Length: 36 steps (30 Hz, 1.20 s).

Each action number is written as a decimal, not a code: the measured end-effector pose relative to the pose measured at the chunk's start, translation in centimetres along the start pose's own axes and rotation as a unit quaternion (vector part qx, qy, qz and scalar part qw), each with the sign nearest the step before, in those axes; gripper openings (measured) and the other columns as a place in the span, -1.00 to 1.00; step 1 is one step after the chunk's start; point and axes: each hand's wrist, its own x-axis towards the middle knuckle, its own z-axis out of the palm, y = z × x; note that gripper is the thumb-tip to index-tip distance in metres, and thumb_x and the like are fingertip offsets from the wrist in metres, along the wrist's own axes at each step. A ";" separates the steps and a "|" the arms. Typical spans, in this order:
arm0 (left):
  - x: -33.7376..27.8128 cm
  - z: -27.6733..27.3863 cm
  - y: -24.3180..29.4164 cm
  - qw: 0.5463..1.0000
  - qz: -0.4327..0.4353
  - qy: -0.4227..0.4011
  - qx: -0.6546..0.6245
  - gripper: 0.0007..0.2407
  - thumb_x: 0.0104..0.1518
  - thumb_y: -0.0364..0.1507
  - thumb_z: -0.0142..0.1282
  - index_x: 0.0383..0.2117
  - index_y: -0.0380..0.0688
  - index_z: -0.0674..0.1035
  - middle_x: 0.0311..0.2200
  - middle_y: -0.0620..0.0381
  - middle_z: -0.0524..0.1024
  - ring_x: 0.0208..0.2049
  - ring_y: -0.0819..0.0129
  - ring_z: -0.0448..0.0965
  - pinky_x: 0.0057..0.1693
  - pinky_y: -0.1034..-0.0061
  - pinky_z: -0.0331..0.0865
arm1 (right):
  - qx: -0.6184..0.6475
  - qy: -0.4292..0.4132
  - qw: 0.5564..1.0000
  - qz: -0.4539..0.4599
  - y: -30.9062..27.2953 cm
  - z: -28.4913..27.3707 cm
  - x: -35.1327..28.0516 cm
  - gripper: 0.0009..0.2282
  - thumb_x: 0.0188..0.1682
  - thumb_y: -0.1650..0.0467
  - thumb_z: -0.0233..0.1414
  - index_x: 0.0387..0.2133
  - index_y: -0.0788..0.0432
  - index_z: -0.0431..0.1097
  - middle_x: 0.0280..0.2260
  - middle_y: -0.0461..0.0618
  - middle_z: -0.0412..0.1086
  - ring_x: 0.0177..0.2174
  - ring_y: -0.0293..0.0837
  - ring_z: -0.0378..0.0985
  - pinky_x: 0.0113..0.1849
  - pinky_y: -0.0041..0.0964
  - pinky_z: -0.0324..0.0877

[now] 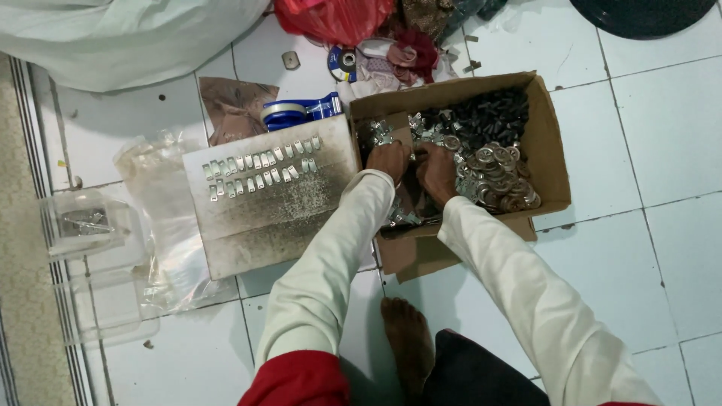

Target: Packing small metal components from a cardboard box into a plastic bag while sitting on the floor.

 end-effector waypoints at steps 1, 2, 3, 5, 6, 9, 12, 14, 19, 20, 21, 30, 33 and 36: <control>-0.6 -0.9 0.2 1.000 -0.001 -0.001 0.000 -0.72 0.22 -0.38 -0.15 -0.45 -0.21 0.65 -0.38 -0.11 0.63 -0.30 -0.01 0.73 -0.18 0.12 0.63 | 0.000 -0.001 1.000 0.000 1.0 0.4 0.4 -0.65 -0.14 0.49 -0.15 -0.18 0.09 0.56 -0.36 0.18 0.56 -0.21 0.31 0.59 -0.21 0.20 0.54; -1.2 -1.7 0.3 0.992 -0.050 -0.007 -0.114 -0.70 0.20 -0.34 -0.21 -0.43 -0.17 0.64 -0.36 -0.10 0.64 -0.24 -0.07 0.71 -0.12 0.06 0.62 | 0.002 0.008 1.000 0.014 2.0 0.8 0.7 -0.72 -0.14 0.50 -0.05 -0.23 0.07 0.58 -0.41 0.13 0.56 -0.23 0.28 0.60 -0.24 0.16 0.54; -1.8 -2.7 0.5 0.969 -0.099 -0.012 -0.226 -0.67 0.17 -0.30 -0.27 -0.41 -0.13 0.64 -0.33 -0.09 0.64 -0.18 -0.12 0.69 -0.05 0.01 0.60 | 0.003 0.017 0.999 0.028 2.9 1.3 1.1 -0.78 -0.14 0.51 0.06 -0.28 0.05 0.60 -0.46 0.08 0.56 -0.26 0.24 0.62 -0.26 0.13 0.53; -0.9 -1.2 -0.2 0.981 -0.087 -0.011 -0.171 -0.71 0.19 -0.32 -0.20 -0.40 -0.15 0.63 -0.33 -0.11 0.63 -0.20 -0.10 0.70 -0.08 0.06 0.61 | -0.002 0.007 0.999 0.039 2.2 0.6 0.8 -0.78 -0.17 0.50 0.11 -0.28 0.01 0.60 -0.46 0.04 0.57 -0.26 0.21 0.63 -0.24 0.11 0.54; -0.4 -0.5 -0.5 0.990 -0.075 -0.010 -0.115 -0.75 0.21 -0.34 -0.14 -0.39 -0.17 0.63 -0.32 -0.12 0.61 -0.22 -0.09 0.71 -0.10 0.11 0.62 | -0.007 -0.002 0.999 0.051 1.9 0.3 0.7 -0.77 -0.19 0.49 0.16 -0.27 -0.02 0.60 -0.46 0.00 0.58 -0.27 0.17 0.64 -0.22 0.09 0.55; -3.9 -10.2 3.9 0.952 -0.172 -0.006 -0.252 -0.69 0.31 -0.50 -0.24 -0.23 -0.47 0.63 -0.21 -0.33 0.60 -0.16 -0.15 0.67 0.03 0.28 0.59 | 0.023 -0.005 0.998 0.063 1.3 0.0 0.7 -0.79 -0.17 0.47 0.22 -0.24 0.02 0.58 -0.43 0.05 0.58 -0.26 0.18 0.65 -0.24 0.09 0.53; -0.6 -1.5 -0.8 0.979 -0.121 0.001 -0.165 -0.86 0.24 -0.46 -0.08 -0.28 -0.21 0.56 -0.28 -0.17 0.57 -0.29 -0.03 0.71 -0.21 0.23 0.65 | 0.052 -0.009 0.996 0.075 4.0 2.1 1.4 -0.81 -0.18 0.43 0.27 -0.28 -0.08 0.62 -0.41 0.03 0.59 -0.23 0.12 0.65 -0.24 0.05 0.54; 0.2 -1.1 -1.2 0.977 -0.132 -0.007 -0.165 -0.87 0.23 -0.48 -0.04 -0.35 -0.25 0.57 -0.36 -0.17 0.58 -0.34 -0.01 0.70 -0.25 0.25 0.62 | 0.056 -0.024 0.995 0.074 4.0 1.8 1.5 -0.82 -0.14 0.40 0.26 -0.26 -0.07 0.62 -0.36 0.03 0.59 -0.22 0.11 0.65 -0.21 0.02 0.54; 0.5 -1.2 -0.6 0.982 -0.158 0.006 -0.101 -0.86 0.18 -0.45 0.04 -0.44 -0.28 0.56 -0.43 -0.21 0.58 -0.35 -0.10 0.72 -0.25 0.09 0.62 | 0.074 -0.076 0.992 -0.061 -0.5 -2.1 0.3 -0.80 0.04 0.43 0.09 -0.10 0.09 0.57 -0.23 0.26 0.56 -0.18 0.43 0.57 -0.22 0.31 0.53; 0.0 -2.3 0.1 0.974 -0.176 0.026 -0.139 -0.81 0.22 -0.46 -0.03 -0.43 -0.35 0.59 -0.38 -0.27 0.60 -0.29 -0.15 0.71 -0.16 0.07 0.62 | 0.005 -0.095 0.992 -0.086 -0.7 -2.2 0.2 -0.79 0.03 0.44 0.07 -0.11 0.14 0.56 -0.25 0.29 0.55 -0.20 0.42 0.57 -0.24 0.33 0.53; -0.7 -3.4 0.7 0.964 -0.194 0.044 -0.177 -0.75 0.26 -0.47 -0.10 -0.41 -0.42 0.61 -0.34 -0.33 0.63 -0.23 -0.20 0.71 -0.06 0.05 0.62 | -0.064 -0.114 0.985 -0.109 -0.9 -2.1 -0.1 -0.79 0.01 0.45 0.04 -0.12 0.19 0.54 -0.26 0.32 0.54 -0.23 0.42 0.58 -0.26 0.34 0.53; -1.1 -2.0 -0.3 0.971 -0.141 0.058 -0.183 -0.79 0.19 -0.44 0.00 -0.27 -0.39 0.61 -0.32 -0.40 0.60 -0.24 -0.32 0.69 -0.08 -0.06 0.61 | -0.220 -0.088 0.955 -0.178 -0.2 -0.5 0.2 -0.88 0.03 0.51 -0.01 -0.25 0.26 0.47 -0.38 0.17 0.45 -0.34 0.21 0.60 -0.45 0.04 0.51; -1.1 -2.1 -0.9 0.958 -0.132 0.055 -0.249 -0.80 0.12 -0.37 0.00 -0.28 -0.16 0.65 -0.32 -0.24 0.65 -0.23 -0.22 0.71 -0.13 0.00 0.62 | -0.134 -0.110 0.975 -0.138 -5.6 -3.6 -1.3 -0.85 0.09 0.55 -0.08 -0.21 0.44 0.43 -0.34 0.38 0.46 -0.29 0.34 0.55 -0.38 0.22 0.48; -0.2 -1.1 -1.4 0.942 -0.124 0.051 -0.307 -0.79 0.20 -0.41 0.06 -0.17 -0.15 0.70 -0.26 -0.25 0.68 -0.20 -0.16 0.72 -0.12 0.12 0.63 | 0.038 -0.075 0.993 -0.085 2.2 0.3 0.9 -0.83 0.16 0.41 -0.02 -0.10 0.30 0.40 -0.30 0.31 0.44 -0.22 0.34 0.55 -0.36 0.15 0.50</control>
